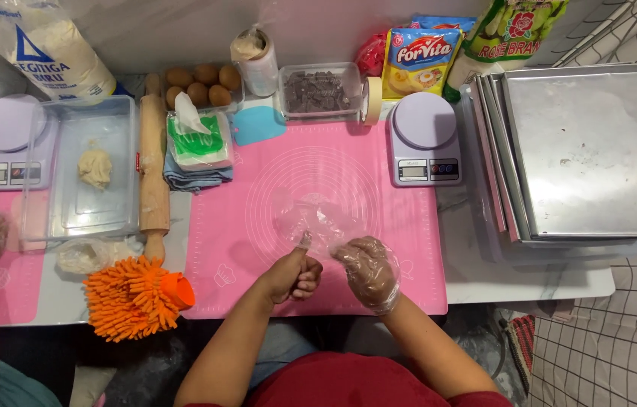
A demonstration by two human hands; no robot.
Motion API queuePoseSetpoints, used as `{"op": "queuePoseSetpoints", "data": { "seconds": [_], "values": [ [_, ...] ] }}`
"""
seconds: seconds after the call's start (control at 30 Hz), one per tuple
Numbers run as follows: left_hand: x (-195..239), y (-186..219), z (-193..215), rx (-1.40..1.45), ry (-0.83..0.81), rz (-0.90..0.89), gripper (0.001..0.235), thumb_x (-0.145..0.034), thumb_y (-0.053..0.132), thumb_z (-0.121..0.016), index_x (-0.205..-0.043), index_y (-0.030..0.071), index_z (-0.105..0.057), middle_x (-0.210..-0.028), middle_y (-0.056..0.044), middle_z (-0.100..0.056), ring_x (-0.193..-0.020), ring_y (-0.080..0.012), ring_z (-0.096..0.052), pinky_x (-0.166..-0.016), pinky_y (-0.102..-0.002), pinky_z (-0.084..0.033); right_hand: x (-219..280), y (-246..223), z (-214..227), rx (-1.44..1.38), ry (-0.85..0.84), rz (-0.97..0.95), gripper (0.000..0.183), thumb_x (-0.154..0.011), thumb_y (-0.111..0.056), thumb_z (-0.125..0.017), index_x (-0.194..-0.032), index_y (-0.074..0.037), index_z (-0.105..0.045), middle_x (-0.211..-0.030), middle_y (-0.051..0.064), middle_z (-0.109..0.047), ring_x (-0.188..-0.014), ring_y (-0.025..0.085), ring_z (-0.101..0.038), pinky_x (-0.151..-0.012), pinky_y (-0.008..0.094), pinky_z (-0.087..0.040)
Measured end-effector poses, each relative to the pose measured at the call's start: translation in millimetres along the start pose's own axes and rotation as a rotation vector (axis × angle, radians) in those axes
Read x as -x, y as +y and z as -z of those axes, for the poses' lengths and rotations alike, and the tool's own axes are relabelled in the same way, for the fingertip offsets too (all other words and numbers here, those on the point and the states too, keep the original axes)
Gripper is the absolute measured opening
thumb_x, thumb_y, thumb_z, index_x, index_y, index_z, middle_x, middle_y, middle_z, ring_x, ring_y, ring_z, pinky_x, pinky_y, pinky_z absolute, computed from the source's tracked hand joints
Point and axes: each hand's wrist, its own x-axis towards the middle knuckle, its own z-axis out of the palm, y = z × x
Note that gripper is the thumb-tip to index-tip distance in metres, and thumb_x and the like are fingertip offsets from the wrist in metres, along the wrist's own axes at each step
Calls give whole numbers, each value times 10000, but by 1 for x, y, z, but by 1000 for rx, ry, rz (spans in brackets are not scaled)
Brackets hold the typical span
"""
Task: The person puts on disposable gloves and prepares a workspace by moving baking trays. They then open a container of dough, use a scraper to remove a portion, and knead it on a pink mat.
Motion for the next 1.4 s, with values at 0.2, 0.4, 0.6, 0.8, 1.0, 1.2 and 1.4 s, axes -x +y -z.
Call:
{"op": "queuePoseSetpoints", "data": {
  "seconds": [0.2, 0.4, 0.6, 0.8, 1.0, 1.2, 1.4],
  "values": [
    [-22, -23, -10, 781, -119, -201, 400, -973, 425, -489, -659, 198, -389, -498, 83, -254, -361, -94, -279, -306, -210, -227, 3, -3, 0, -41, -33, -36, 137, -945, -127, -690, -881, -148, -810, -854, 17, -780, -694, 260, -690, -628, 370, -594],
    [-5, -2, -48, 1055, -257, -514, 715, -1000, 627, -423, -1520, 139, -478, -1474, -161, -579, -1245, -402, -628, -945, -449, -603, -40, -23, 4, -122, -53, -3, 155, -946, -36, -654, -886, -80, -790, -841, 68, -769, -637, 300, -671, -593, 393, -590],
    [6, 9, -52, 1018, 72, -459, 234, -1005, 215, -615, -1151, 59, -711, -974, -72, -795, -886, -148, -772, -713, -242, -628, 1, -21, -10, -198, -51, -78, 121, -947, -114, -676, -895, -78, -780, -860, 68, -784, -642, 293, -693, -578, 396, -591],
    [-5, 14, -49, 1187, -401, -556, 817, -973, 744, -194, -1539, 199, -421, -1621, -176, -384, -1478, -503, -310, -1104, -638, -411, 12, -28, -18, -37, -95, -75, 133, -981, -87, -586, -888, -57, -677, -884, 75, -761, -723, 289, -717, -634, 408, -584],
    [-24, 8, -36, 1030, -529, -654, 670, -1033, 551, -398, -1619, 242, -296, -1675, -137, -281, -1517, -416, -280, -1138, -682, -333, -1, -42, -17, 66, -57, -35, 58, -948, -7, -639, -910, -27, -678, -876, 109, -722, -753, 294, -711, -693, 401, -584],
    [-61, 9, -19, 894, -1212, -817, 853, -942, 837, -166, -1651, 365, -139, -1741, -68, 4, -1541, -438, -145, -1138, -753, -227, 32, -39, -27, 103, -84, -194, 70, -910, -101, -692, -898, -110, -761, -895, 69, -734, -853, 264, -716, -792, 390, -599],
    [-24, 29, -29, 875, -701, -694, 906, -1082, 388, -654, -1632, 412, 66, -1731, -9, 83, -1490, -556, -239, -1126, -812, -190, 25, -41, -23, -193, -98, -406, 57, -892, -36, -715, -922, -40, -764, -907, 128, -721, -861, 285, -710, -779, 398, -595]
  ]
}}
